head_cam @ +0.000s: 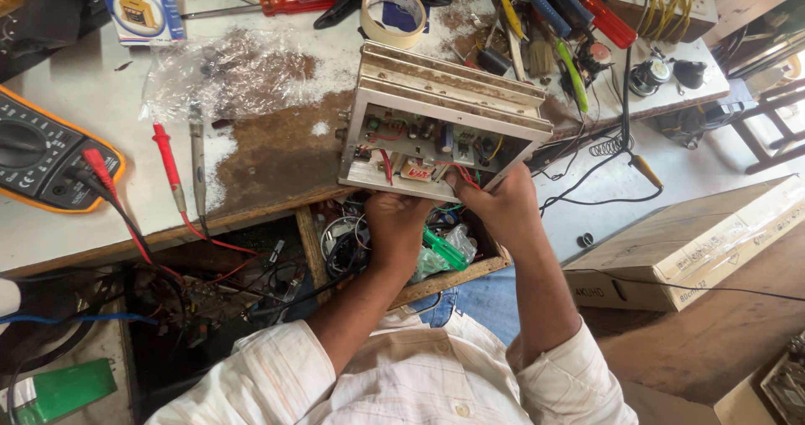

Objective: The person holds a small metal electronics enclosure and uses a screwdriver to tighten screws on the internal circuit board. They connect wires to terminals inside the box and adjust components while seated at a cluttered workbench.

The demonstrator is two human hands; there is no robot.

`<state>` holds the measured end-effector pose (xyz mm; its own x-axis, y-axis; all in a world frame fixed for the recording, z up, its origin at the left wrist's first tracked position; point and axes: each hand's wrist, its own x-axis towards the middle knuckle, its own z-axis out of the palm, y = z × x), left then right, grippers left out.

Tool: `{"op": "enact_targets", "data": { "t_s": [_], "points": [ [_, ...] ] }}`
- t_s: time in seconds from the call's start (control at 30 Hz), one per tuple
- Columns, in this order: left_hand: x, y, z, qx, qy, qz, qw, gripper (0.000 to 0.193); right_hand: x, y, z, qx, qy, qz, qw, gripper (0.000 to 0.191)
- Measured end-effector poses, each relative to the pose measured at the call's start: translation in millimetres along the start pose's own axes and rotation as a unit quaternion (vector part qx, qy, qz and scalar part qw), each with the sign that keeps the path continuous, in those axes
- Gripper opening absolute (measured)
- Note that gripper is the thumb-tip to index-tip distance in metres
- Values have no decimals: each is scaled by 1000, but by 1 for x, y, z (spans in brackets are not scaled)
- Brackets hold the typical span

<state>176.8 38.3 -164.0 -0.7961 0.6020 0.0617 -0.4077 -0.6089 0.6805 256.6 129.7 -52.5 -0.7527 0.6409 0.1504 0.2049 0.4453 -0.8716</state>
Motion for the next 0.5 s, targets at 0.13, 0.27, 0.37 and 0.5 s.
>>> {"op": "enact_targets", "data": {
  "t_s": [0.13, 0.27, 0.37, 0.5],
  "points": [
    [-2, 7, 1, 2, 12, -14, 1000, 20, -2, -2, 1, -36, 12, 8, 999, 21],
    [-9, 23, -2, 46, -15, -39, 998, 19, -4, 0, 4, -30, 16, -32, 999, 22],
    [-13, 36, -2, -62, 1, -96, 993, 27, -6, 3, 6, -72, 33, -77, 994, 25],
    [-16, 50, -2, -45, -17, -104, 993, 28, -7, 7, 5, -83, 29, -59, 994, 30]
  ]
}}
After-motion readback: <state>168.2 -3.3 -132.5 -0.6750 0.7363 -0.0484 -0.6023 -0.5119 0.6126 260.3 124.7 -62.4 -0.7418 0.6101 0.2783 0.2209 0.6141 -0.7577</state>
